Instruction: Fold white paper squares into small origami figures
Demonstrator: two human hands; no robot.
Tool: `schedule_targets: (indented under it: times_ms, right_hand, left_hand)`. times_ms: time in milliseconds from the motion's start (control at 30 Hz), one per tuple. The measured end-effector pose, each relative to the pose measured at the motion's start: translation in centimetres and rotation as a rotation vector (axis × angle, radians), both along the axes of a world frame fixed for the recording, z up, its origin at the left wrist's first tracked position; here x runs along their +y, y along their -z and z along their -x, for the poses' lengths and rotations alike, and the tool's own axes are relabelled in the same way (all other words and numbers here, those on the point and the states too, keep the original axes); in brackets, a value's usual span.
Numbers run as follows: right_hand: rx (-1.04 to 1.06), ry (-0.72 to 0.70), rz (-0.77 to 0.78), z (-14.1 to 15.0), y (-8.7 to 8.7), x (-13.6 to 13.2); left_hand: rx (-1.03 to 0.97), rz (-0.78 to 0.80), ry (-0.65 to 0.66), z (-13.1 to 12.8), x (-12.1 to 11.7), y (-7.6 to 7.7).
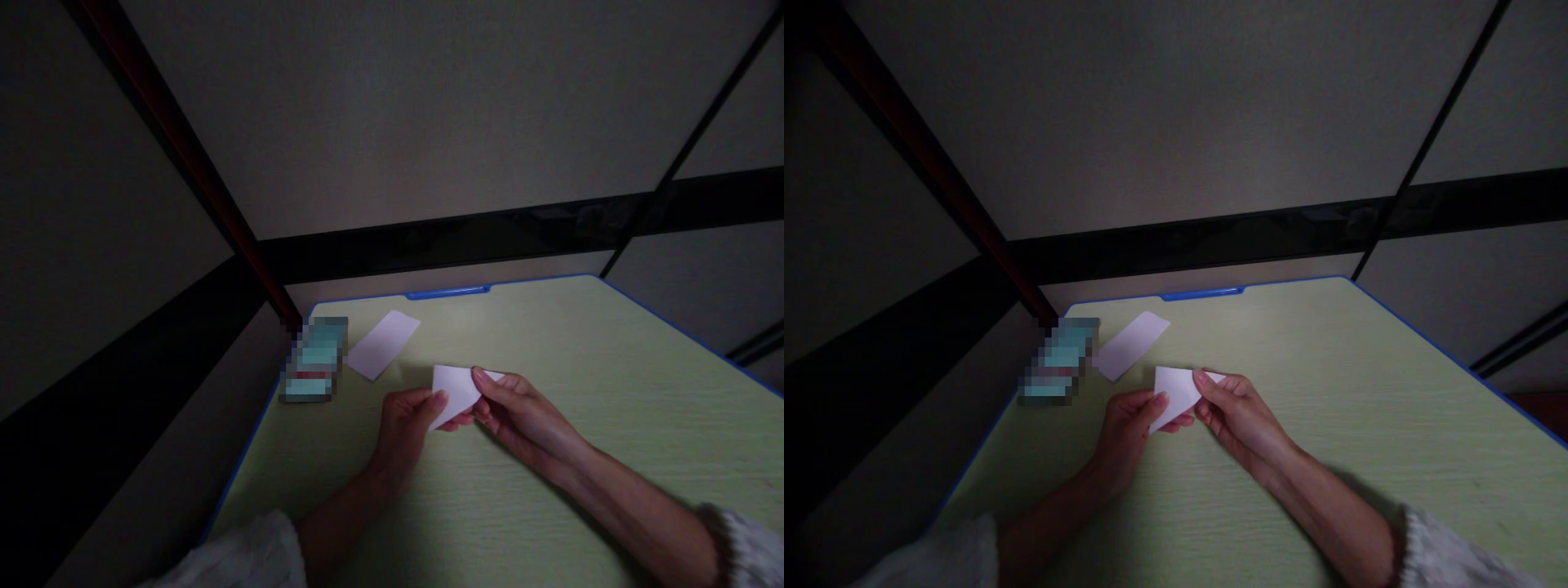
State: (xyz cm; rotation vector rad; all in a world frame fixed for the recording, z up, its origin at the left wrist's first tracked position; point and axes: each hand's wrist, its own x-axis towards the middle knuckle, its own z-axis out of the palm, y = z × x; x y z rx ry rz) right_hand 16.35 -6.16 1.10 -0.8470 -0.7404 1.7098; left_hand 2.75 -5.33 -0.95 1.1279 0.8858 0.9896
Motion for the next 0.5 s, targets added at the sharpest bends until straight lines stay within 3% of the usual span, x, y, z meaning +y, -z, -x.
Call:
schedule_targets:
  times_ms: [167,500]
  right_hand:
    - [-0.170,-0.031,-0.135,-0.27,-0.08,-0.04]
    - [-0.435,0.063,-0.262,-0.59,0.63,0.03]
  left_hand:
    - [0.006,0.022,-0.004,-0.02,0.04,0.05]
    - [-0.033,0.041,0.013,-0.03,-0.01,0.04]
